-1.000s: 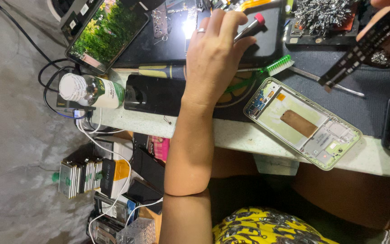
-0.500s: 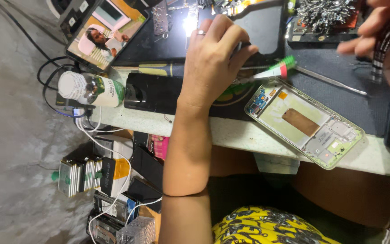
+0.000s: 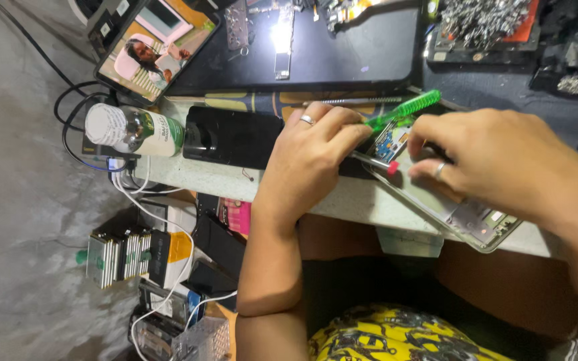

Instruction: The person cleans the interior of a disassembled smartphone using a green brush and a precision screwdriver. They scrub the battery area and connectors, then use the screwdriver to adjust or remove small components inside the phone chassis.

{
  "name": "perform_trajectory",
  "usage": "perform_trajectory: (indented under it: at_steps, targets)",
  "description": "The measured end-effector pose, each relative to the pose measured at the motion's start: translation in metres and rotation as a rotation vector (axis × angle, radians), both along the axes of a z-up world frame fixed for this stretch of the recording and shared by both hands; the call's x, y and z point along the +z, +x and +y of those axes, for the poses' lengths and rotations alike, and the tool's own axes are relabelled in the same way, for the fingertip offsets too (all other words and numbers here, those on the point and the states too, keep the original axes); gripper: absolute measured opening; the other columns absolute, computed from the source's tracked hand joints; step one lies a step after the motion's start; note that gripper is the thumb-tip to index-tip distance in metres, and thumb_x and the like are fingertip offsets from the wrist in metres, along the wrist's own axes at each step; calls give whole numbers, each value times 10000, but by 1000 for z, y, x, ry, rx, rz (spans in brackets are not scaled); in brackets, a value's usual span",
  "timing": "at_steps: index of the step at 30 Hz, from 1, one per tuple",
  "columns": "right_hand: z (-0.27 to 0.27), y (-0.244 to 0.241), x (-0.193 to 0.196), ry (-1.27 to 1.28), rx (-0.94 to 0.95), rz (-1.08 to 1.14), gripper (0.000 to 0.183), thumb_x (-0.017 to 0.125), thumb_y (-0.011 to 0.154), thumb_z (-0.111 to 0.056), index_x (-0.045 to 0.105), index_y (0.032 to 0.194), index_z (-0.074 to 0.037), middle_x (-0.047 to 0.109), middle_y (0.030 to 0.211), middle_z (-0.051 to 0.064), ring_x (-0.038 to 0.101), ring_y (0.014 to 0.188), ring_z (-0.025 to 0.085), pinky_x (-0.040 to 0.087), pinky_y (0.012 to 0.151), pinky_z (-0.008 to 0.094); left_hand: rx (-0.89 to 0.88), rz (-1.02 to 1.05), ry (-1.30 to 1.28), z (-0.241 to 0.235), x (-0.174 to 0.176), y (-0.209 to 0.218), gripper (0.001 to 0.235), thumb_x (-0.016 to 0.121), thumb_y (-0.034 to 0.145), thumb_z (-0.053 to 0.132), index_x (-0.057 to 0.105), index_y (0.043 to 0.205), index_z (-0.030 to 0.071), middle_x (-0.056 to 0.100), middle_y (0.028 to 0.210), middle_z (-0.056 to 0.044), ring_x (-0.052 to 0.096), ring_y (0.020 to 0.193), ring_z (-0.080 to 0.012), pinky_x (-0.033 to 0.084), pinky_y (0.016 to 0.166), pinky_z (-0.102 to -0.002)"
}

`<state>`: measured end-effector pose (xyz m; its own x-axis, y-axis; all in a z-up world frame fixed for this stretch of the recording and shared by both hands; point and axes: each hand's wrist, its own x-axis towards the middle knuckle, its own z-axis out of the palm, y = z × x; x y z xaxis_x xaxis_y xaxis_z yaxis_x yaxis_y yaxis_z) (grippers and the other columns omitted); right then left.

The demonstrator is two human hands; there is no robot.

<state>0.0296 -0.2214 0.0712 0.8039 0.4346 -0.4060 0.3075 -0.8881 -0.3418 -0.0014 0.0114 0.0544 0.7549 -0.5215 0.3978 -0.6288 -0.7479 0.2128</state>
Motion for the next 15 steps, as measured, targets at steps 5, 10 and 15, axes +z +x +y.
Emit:
perform_trajectory:
  at_steps: [5, 10, 15]
  targets:
    - [-7, 1, -6, 89, -29, -220, 428, 735, 841, -453, 690, 1202, -227, 760, 941, 71, 724, 852, 326, 544, 725, 458, 5, 37, -70, 3, -7, -2, 297, 673, 905, -10, 676, 1194, 60, 674, 1196, -62, 628, 1139, -274, 515, 959, -427]
    - [-9, 1, -10, 34, -62, -220, 486, 725, 864, -438, 648, 1316, -278, 765, 957, 65, 726, 862, 332, 553, 725, 461, -103, 127, -247, 12, -11, -9, 359, 828, 833, 169, 684, 1142, 57, 645, 1247, -123, 614, 1166, -331, 494, 1008, -436]
    - [-4, 2, -6, -6, -84, -176, 528, 725, 859, -459, 629, 1347, -283, 760, 919, 73, 730, 866, 319, 554, 718, 457, -94, 188, -369, 21, -27, -12, 240, 837, 878, 143, 682, 1053, 90, 653, 1308, -92, 647, 1189, -300, 519, 1030, -395]
